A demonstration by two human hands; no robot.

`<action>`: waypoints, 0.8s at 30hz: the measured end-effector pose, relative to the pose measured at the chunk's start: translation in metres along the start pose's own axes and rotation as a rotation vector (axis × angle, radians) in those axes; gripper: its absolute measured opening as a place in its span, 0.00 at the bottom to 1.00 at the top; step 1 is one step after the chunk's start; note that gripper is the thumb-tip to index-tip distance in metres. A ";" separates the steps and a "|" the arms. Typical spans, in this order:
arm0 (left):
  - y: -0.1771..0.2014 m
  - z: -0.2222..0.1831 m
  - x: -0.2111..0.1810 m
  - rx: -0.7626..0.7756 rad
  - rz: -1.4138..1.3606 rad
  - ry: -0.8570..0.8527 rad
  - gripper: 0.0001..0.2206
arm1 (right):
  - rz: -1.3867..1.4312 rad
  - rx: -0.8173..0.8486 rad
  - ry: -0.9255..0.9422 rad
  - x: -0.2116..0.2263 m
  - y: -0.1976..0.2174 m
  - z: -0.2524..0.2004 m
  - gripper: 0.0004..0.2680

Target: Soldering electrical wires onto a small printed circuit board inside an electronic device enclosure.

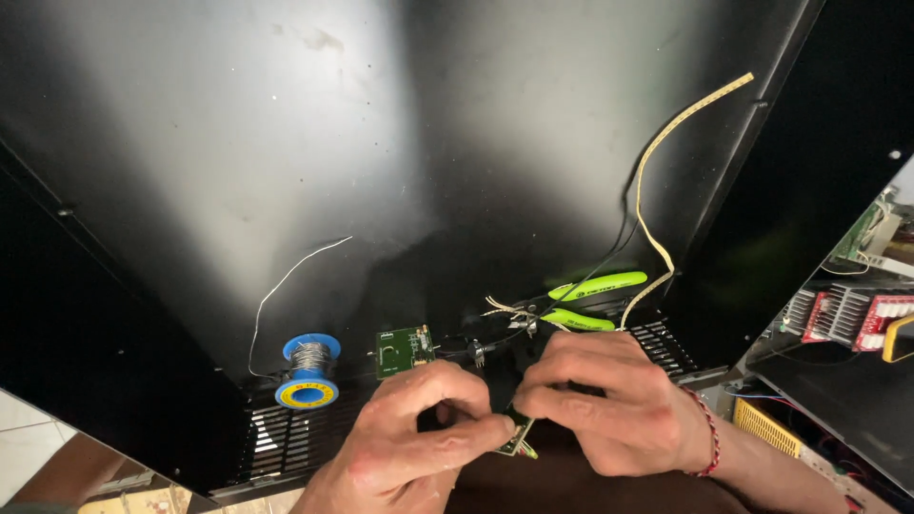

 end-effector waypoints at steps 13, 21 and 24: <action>-0.005 -0.003 0.004 -0.054 -0.079 0.066 0.09 | 0.174 0.019 -0.143 0.008 0.007 0.000 0.05; -0.018 -0.012 0.010 0.072 -0.146 0.268 0.07 | 0.327 0.164 -0.311 0.006 0.007 -0.017 0.07; -0.021 -0.016 0.019 0.185 -0.141 0.258 0.09 | 0.232 0.172 -0.235 0.001 0.008 -0.019 0.05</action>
Point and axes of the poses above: each hand's wrist, its own z-axis towards the middle knuckle, its own y-axis out of the back of the hand, x = y × z, the point moved 3 cm from there along z, towards the middle knuckle, and after that the axes turned 1 degree about z, right-handed, at the moved point
